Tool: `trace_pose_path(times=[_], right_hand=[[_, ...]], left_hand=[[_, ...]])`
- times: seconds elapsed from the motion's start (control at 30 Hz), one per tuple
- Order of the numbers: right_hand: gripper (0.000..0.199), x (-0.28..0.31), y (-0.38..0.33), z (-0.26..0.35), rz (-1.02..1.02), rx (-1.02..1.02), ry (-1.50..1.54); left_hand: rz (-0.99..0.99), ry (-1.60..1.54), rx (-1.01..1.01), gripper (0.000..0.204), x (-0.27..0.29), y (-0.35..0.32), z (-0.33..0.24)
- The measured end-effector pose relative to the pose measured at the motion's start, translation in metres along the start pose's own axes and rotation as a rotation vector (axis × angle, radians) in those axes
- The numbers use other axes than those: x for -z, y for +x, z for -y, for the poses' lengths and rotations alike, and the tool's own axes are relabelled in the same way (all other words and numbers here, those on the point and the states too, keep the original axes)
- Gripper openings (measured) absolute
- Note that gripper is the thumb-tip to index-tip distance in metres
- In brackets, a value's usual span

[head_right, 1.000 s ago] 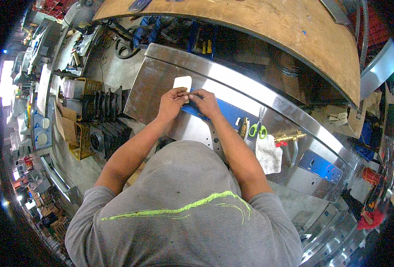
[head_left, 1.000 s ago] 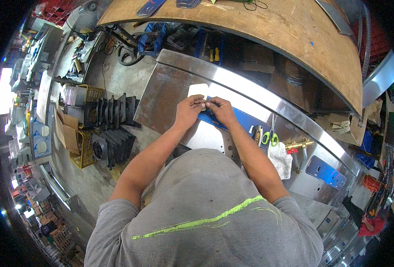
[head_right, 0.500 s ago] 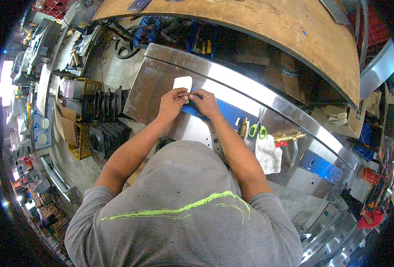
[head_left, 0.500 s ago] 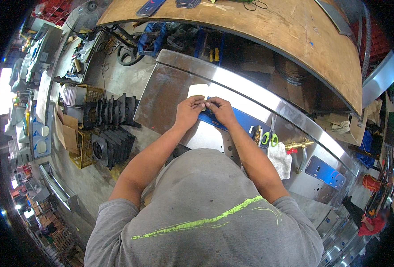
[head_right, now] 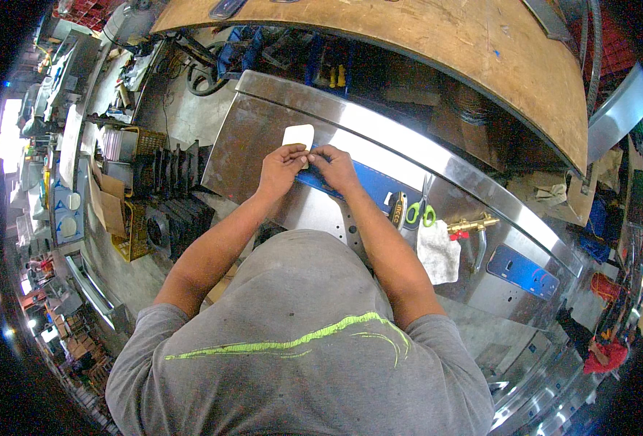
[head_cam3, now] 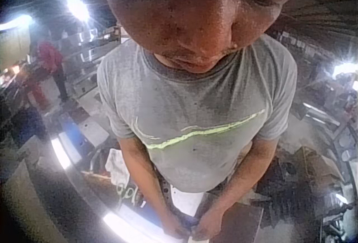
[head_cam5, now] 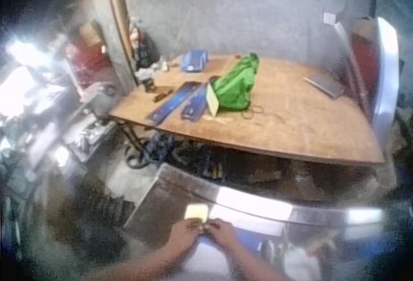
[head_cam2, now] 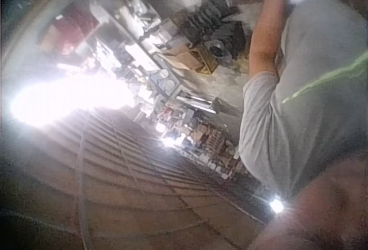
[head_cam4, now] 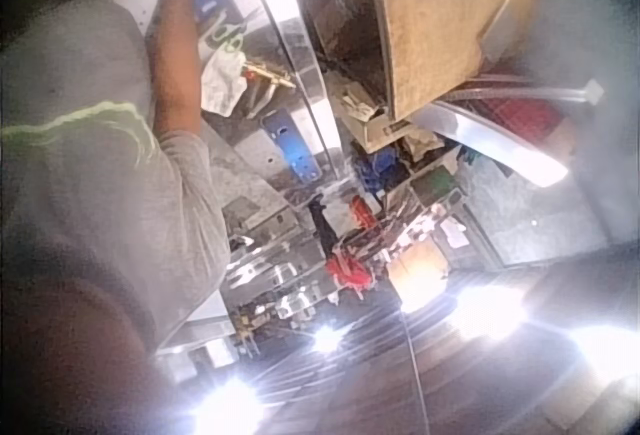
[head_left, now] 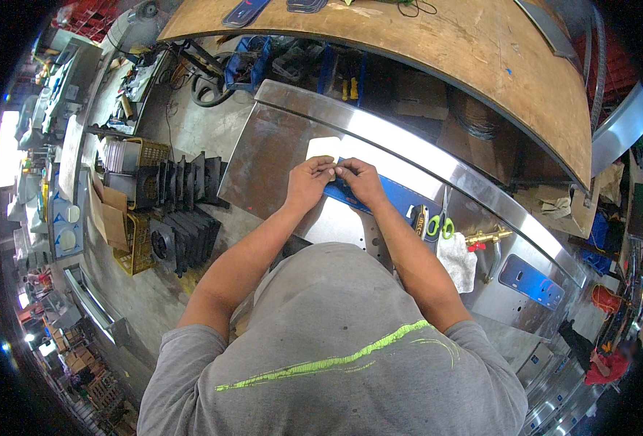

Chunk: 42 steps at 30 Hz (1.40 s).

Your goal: The person uses scissors and a utility knife to cut shapes out of a blue sticker sheet on a metal workbench. They then peel off the cut pieces and place them on the table.

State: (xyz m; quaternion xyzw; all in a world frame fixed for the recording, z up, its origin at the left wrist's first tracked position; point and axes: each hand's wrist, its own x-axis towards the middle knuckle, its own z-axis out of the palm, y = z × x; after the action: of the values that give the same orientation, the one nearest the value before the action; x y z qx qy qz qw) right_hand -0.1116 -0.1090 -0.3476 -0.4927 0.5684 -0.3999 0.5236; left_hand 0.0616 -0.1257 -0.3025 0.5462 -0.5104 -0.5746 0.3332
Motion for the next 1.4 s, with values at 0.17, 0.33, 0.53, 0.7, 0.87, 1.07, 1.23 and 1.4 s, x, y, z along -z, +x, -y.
trace_pose_path(times=[0.17,0.33,0.53,0.7,0.87,1.07,1.23,1.4], right_hand=[[0.025,-0.001,0.001,-0.002,-0.011,0.002,-0.004],[0.024,-0.001,0.000,-0.002,-0.017,0.013,-0.011],[0.024,-0.001,0.000,0.000,-0.023,0.003,-0.014],[0.023,-0.001,-0.001,0.003,-0.027,-0.002,-0.030],[0.021,-0.001,-0.001,0.002,-0.026,0.008,-0.019],[0.016,-0.002,0.000,0.000,-0.023,0.064,-0.011],[0.016,-0.002,0.000,-0.001,-0.020,0.030,-0.004],[0.022,-0.002,0.001,-0.002,-0.009,0.008,-0.003]], left_hand=[[-0.007,-0.015,0.016,0.029,0.000,-0.001,0.000],[-0.004,0.025,0.004,0.029,-0.001,-0.004,-0.007],[-0.016,0.055,0.012,0.030,-0.002,-0.004,-0.010],[-0.015,0.062,0.002,0.029,-0.002,-0.002,-0.006],[-0.015,0.052,-0.008,0.029,-0.002,-0.001,-0.005],[-0.020,0.116,-0.026,0.030,-0.001,-0.001,-0.007],[0.005,0.072,-0.011,0.030,0.001,0.000,-0.003],[0.004,0.058,-0.004,0.031,0.001,-0.001,-0.003]])
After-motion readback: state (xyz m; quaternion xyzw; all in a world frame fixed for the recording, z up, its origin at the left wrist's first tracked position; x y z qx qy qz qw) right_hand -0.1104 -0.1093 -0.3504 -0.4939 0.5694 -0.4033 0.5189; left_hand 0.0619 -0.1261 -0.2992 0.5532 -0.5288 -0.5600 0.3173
